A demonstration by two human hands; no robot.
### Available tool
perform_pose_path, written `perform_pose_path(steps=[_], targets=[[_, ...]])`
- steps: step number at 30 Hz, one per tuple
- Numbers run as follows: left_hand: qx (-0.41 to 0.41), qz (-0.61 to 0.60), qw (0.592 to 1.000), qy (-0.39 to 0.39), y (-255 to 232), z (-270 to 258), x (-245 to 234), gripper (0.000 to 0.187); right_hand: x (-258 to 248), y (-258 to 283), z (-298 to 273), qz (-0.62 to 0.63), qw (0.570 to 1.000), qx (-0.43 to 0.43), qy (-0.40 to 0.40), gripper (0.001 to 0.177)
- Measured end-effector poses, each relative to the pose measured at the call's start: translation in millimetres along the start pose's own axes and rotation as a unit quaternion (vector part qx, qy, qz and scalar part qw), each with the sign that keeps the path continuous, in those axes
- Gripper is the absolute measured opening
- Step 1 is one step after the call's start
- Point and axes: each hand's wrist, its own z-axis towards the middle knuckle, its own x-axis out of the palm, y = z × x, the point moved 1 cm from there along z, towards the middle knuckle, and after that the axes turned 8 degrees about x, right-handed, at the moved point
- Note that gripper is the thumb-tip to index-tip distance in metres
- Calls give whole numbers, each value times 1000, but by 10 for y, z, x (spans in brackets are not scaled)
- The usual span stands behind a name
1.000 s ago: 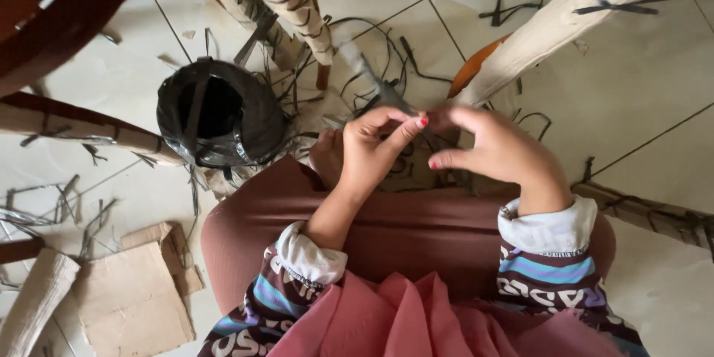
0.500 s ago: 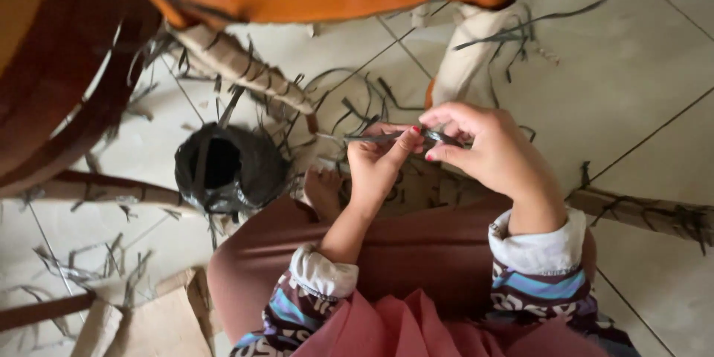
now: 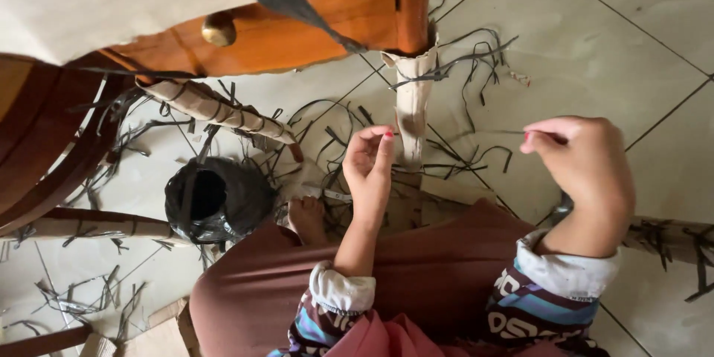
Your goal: Wrapping the legs of a wooden chair with protective strips and tying them securely.
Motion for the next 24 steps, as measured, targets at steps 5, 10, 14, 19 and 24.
perform_pose_path(steps=[5,10,14,19,24], targets=[[-41,9,999,7,116,-57,10,10,102,-152,112,128,980,-49,-142,11],[-31,7,999,-6,81,64,74,18,616,86,398,221,934,-172,-221,12],[-71,36,997,10,23,255,78,44,1072,471,563,332,893,-239,-188,11],[-21,-12,997,75,113,549,144,49,1089,750,584,311,884,-304,-174,15],[88,-54,994,30,451,664,147,15,1045,754,583,270,886,-337,-169,15]])
